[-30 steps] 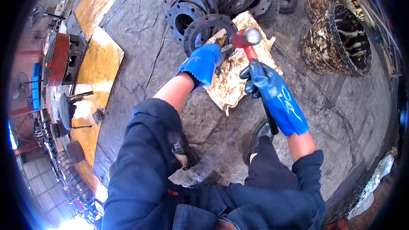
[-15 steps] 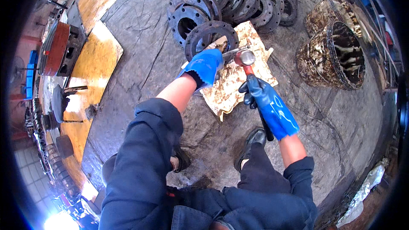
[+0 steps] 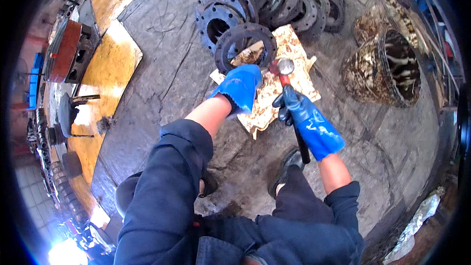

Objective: The person cleans a metal ring using a metal tool and a hammer to remove debris, while wearing blue gloves on a fabrication floor.

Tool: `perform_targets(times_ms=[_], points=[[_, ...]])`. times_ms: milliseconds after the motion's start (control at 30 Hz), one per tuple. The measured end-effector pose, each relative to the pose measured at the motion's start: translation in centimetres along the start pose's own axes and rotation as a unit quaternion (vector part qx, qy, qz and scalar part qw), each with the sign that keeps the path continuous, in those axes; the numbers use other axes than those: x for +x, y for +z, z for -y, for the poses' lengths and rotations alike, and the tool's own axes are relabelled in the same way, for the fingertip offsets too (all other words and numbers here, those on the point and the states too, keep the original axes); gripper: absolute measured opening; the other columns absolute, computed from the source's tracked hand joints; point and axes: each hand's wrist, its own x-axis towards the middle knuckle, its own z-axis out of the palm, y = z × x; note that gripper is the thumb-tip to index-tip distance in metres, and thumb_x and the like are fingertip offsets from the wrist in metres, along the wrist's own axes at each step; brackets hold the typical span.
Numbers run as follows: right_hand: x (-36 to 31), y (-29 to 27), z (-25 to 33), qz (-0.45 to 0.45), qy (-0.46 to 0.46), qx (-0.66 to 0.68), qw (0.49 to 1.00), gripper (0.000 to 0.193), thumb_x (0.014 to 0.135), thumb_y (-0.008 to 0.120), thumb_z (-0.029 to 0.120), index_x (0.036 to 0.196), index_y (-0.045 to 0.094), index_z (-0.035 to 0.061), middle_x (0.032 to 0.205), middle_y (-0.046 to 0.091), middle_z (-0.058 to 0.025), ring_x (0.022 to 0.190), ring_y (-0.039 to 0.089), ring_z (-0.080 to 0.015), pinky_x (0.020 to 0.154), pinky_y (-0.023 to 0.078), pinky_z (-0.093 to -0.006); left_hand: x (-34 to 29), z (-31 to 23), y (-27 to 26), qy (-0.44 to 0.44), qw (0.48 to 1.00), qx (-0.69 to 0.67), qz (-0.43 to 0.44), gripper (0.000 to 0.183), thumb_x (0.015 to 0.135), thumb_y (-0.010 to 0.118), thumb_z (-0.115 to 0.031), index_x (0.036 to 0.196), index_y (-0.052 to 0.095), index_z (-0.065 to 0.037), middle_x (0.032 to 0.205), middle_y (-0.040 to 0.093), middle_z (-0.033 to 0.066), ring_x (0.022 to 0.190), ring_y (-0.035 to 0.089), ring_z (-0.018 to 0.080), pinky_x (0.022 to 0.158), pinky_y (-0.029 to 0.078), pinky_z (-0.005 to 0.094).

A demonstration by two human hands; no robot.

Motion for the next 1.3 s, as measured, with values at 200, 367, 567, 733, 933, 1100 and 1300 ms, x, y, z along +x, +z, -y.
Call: perform_targets(times_ms=[200, 367, 567, 733, 933, 1100, 1300], points=[[-5.2, -0.2, 5.3, -0.026, -0.193, 0.085, 0.977, 0.064, 0.086, 0.048, 0.065, 0.089, 0.062, 0.0033, 0.064, 0.058, -0.0032, 0.046, 0.051, -0.0085, 0.042, 0.038, -0.0214, 0.5, 1.5, -1.5, -0.002, 0.998, 0.039, 0.056, 0.011, 0.08, 0.059, -0.01, 0.086, 0.062, -0.001, 0.082, 0.062, 0.0212, 0.078, 0.062, 0.0359, 0.066, 0.049, 0.0398], [-2.7, 1.0, 1.7, -0.011, -0.172, 0.021, 0.985, 0.065, 0.087, 0.046, 0.066, 0.09, 0.061, 0.0027, 0.069, 0.059, -0.0031, 0.051, 0.051, -0.0084, 0.048, 0.04, -0.0228, 0.9, 1.1, -0.8, -0.054, 0.996, 0.042, 0.055, 0.011, 0.08, 0.059, -0.011, 0.083, 0.063, -0.001, 0.082, 0.063, 0.0203, 0.078, 0.062, 0.0356, 0.065, 0.049, 0.0395], [-0.3, -1.1, -4.6, 0.016, 0.054, 0.025, 0.998, 0.061, 0.088, 0.046, 0.064, 0.091, 0.061, 0.0053, 0.065, 0.056, -0.0006, 0.056, 0.051, -0.0082, 0.052, 0.039, -0.0218, -4.3, 1.7, 4.1, -0.039, 0.996, 0.018, 0.084, 0.01, 0.075, 0.059, -0.01, 0.081, 0.065, -0.004, 0.085, 0.063, 0.0207, 0.084, 0.062, 0.039, 0.069, 0.05, 0.0425], [-2.3, -7.7, -15.3, -0.203, 0.044, -0.086, 0.975, 0.05, 0.087, 0.056, 0.055, 0.091, 0.062, 0.0054, 0.069, 0.062, -0.0066, 0.059, 0.06, -0.0151, 0.055, 0.048, -0.0314, -5.2, 2.5, 6.5, -0.035, 0.993, 0.013, 0.114, 0.008, 0.08, 0.058, -0.009, 0.079, 0.061, -0.002, 0.08, 0.06, 0.0211, 0.08, 0.06, 0.0397, 0.067, 0.048, 0.0436], [-2.5, -14.3, -22.9, -0.256, 0.097, -0.431, 0.86, 0.049, 0.084, 0.061, 0.049, 0.098, 0.062, 0.0029, 0.079, 0.067, -0.0179, 0.073, 0.066, -0.0338, 0.064, 0.049, -0.0415, -2.4, 0.1, 4.5, -0.03, 0.987, 0.014, 0.16, 0.016, 0.083, 0.056, -0.015, 0.082, 0.061, 0.0, 0.085, 0.06, 0.0232, 0.084, 0.06, 0.0396, 0.066, 0.048, 0.0432], [-0.1, -10.4, -12.4, -0.393, -0.29, -0.539, 0.686, 0.061, 0.069, 0.077, 0.037, 0.119, 0.057, 0.0082, 0.116, 0.061, -0.0165, 0.104, 0.06, -0.0329, 0.089, 0.047, -0.0441, -0.8, -1.3, 0.9, 0.1, 0.976, 0.097, 0.165, 0.011, 0.079, 0.057, -0.011, 0.082, 0.063, -0.003, 0.082, 0.064, 0.0181, 0.078, 0.062, 0.0355, 0.066, 0.049, 0.0416], [5.0, -1.0, -6.6, -0.199, -0.28, -0.523, 0.78, 0.025, 0.078, 0.062, 0.022, 0.101, 0.059, 0.0116, 0.093, 0.065, -0.0128, 0.083, 0.065, -0.0309, 0.068, 0.052, -0.0413, 2.1, -8.8, 0.9, 0.041, 0.918, 0.252, 0.303, 0.028, 0.081, 0.058, -0.024, 0.103, 0.066, -0.009, 0.096, 0.067, 0.0187, 0.088, 0.065, 0.0347, 0.076, 0.052, 0.0424]])
